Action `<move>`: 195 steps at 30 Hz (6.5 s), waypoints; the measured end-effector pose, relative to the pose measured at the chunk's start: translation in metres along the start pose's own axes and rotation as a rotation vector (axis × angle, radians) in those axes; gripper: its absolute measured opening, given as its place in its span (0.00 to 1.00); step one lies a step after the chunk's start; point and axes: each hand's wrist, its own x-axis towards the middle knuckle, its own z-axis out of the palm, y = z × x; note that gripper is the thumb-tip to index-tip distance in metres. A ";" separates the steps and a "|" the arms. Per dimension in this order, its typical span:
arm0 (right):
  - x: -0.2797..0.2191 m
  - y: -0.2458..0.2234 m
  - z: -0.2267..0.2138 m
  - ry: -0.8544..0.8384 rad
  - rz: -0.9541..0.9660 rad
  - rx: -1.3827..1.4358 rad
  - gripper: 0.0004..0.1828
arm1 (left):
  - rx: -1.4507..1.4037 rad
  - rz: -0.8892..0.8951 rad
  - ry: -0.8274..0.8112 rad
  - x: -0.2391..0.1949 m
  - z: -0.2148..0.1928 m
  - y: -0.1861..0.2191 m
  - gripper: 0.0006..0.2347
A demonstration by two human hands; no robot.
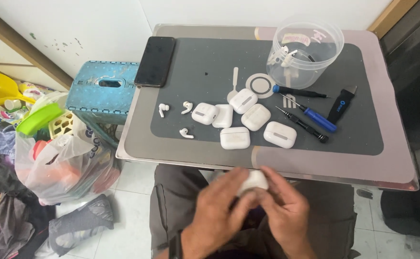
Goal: The person opens multiple white earbud cases, places earbuds into them, and closes the cases. They handle several cases and earbuds one by one, then place the closed cases into a clear plastic container.
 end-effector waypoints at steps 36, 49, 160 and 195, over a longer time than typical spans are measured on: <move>0.073 -0.051 0.007 -0.428 -0.077 -0.121 0.18 | -0.521 -0.253 -0.210 0.067 -0.017 -0.048 0.18; 0.084 -0.039 0.002 -0.494 -0.032 -0.052 0.20 | -0.751 -0.666 -0.043 0.063 -0.001 -0.049 0.12; 0.098 -0.027 0.026 -0.484 -0.077 0.219 0.20 | -0.580 -0.165 0.017 0.050 -0.005 -0.069 0.29; 0.099 -0.026 0.026 -0.502 -0.044 0.172 0.21 | -0.667 -0.324 0.012 0.045 -0.007 -0.078 0.19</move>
